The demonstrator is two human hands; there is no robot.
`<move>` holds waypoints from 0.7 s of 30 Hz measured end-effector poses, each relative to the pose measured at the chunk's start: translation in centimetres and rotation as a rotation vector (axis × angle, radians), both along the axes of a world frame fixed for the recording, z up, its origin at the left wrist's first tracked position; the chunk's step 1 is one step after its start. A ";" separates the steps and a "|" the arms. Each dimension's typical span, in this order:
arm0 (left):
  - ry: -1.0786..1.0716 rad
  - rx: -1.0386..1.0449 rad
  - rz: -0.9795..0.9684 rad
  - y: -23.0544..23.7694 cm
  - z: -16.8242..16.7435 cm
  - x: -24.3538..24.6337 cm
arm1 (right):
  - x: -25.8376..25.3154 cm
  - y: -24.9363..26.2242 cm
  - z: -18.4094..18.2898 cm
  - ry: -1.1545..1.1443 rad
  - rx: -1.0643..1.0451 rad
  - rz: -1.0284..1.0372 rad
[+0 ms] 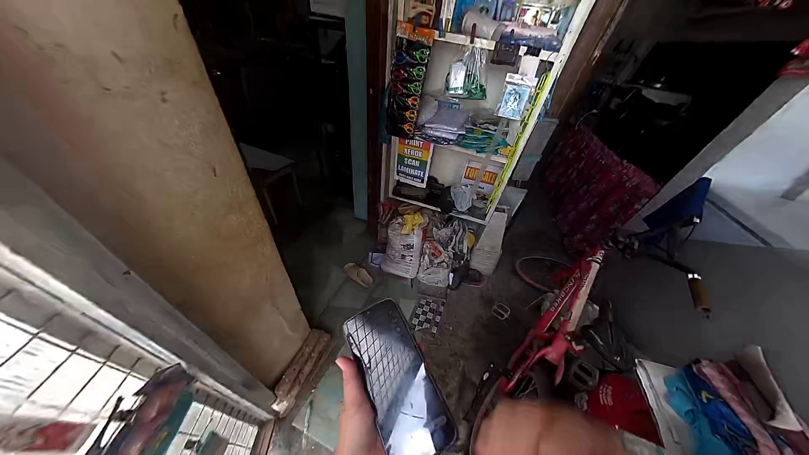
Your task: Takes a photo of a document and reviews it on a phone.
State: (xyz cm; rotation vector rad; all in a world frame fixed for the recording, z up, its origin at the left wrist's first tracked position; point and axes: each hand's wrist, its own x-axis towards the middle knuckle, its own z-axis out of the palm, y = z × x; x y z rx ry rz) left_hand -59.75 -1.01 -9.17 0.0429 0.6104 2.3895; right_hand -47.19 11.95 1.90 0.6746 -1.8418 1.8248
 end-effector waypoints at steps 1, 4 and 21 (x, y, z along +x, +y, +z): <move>-0.023 0.027 -0.016 0.9 0.1 -1.4 | -2.1 3.6 -0.8 -0.092 -0.152 -0.226; -0.025 0.006 -0.057 3.1 0.5 -5.4 | -10.5 10.2 -4.5 -0.460 -0.199 -0.719; 0.065 -0.042 -0.161 16.9 4.9 -34.0 | -40.5 19.2 -5.3 -0.379 -0.084 -0.853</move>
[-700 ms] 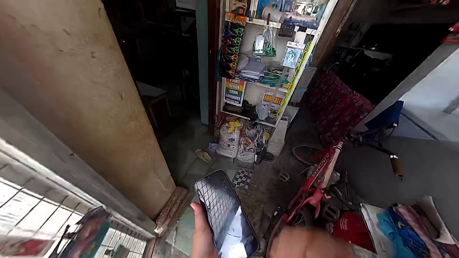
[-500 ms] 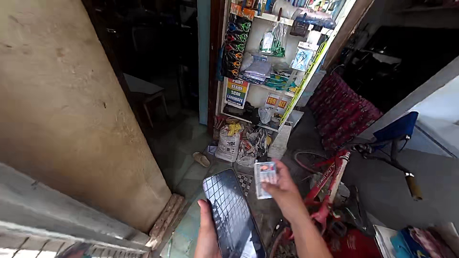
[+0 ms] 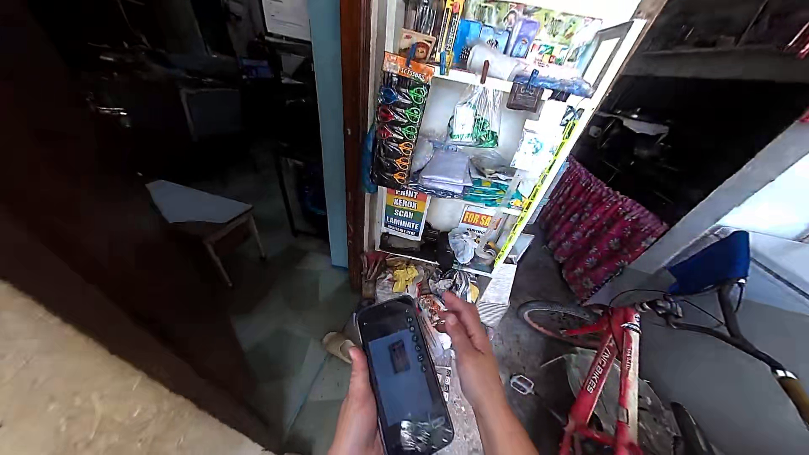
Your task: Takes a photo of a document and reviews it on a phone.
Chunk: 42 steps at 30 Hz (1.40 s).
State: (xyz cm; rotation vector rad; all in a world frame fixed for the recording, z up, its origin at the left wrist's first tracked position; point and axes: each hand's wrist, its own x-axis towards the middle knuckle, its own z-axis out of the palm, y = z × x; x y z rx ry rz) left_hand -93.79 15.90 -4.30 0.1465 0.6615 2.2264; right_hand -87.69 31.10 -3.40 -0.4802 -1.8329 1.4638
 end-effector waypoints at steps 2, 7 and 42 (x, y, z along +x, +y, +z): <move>0.004 -0.053 0.028 1.4 0.6 -2.4 | -1.7 1.2 1.1 0.096 0.036 -0.045; -0.013 -0.085 0.141 6.1 0.9 -8.8 | -8.1 4.6 1.4 0.015 0.096 0.145; 0.231 -0.772 0.636 21.0 -0.4 -60.7 | -65.6 20.2 -2.9 0.125 -0.065 0.641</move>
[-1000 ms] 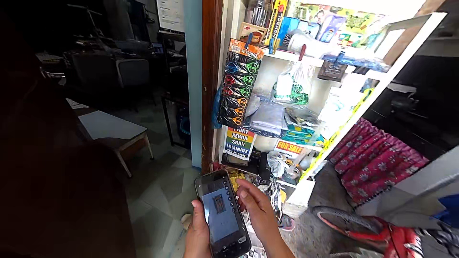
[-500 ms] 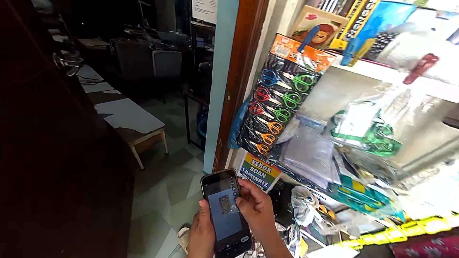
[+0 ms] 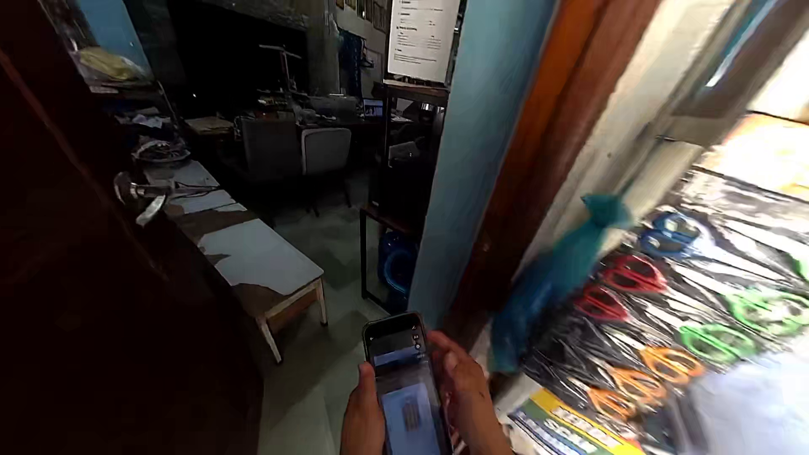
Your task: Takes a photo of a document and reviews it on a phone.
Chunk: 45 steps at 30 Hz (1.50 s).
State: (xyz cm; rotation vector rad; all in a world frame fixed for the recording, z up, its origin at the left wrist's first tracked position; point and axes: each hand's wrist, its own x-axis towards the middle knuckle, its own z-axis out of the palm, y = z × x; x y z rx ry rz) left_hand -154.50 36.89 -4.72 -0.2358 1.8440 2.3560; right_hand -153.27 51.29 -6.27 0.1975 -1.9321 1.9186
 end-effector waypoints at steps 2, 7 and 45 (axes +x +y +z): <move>0.021 -0.014 -0.032 -1.8 0.9 -4.8 | -4.6 -1.4 0.5 -0.038 -0.058 0.039; 0.026 -0.074 -0.021 -5.0 3.5 -14.5 | -13.7 -4.7 2.6 -0.079 -0.139 0.092; 0.104 0.309 0.112 -1.1 4.6 -71.2 | -68.2 1.5 3.8 -0.005 0.074 0.611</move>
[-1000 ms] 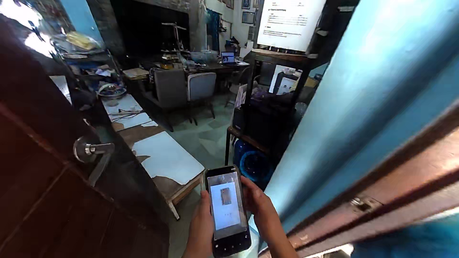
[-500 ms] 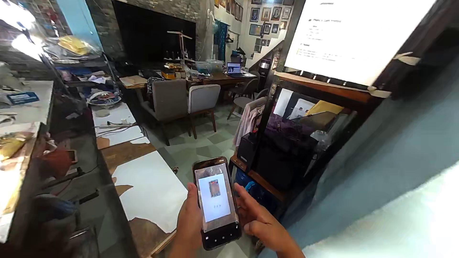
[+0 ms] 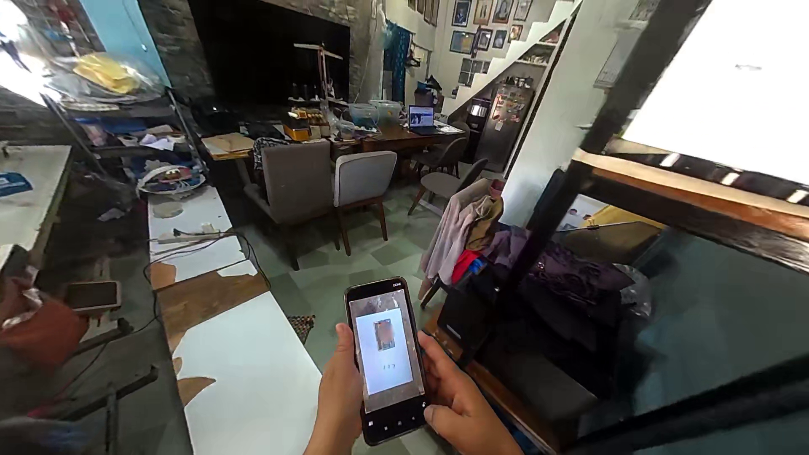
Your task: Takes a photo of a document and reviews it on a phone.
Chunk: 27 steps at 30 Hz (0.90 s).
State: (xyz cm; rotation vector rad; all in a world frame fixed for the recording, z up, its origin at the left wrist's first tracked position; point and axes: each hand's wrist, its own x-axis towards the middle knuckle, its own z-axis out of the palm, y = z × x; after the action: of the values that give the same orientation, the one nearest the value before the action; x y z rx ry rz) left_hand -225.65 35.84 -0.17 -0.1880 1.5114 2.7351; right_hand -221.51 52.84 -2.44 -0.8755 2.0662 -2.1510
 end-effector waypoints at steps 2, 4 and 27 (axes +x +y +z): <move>0.007 -0.015 -0.014 -0.3 0.2 -3.2 | -3.1 -0.3 0.1 0.002 -0.006 -0.005; 0.005 -0.023 -0.020 -0.5 0.4 -6.2 | -6.0 -0.4 0.3 0.008 -0.005 0.002; 0.063 -0.012 0.050 1.3 1.9 -16.2 | -17.8 0.1 0.9 0.187 0.010 -0.231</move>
State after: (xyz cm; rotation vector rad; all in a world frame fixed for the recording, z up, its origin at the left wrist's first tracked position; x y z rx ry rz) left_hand -241.87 37.12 1.72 -0.1430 1.5589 2.7971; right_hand -239.33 52.94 -1.56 -0.9096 2.3728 -2.2436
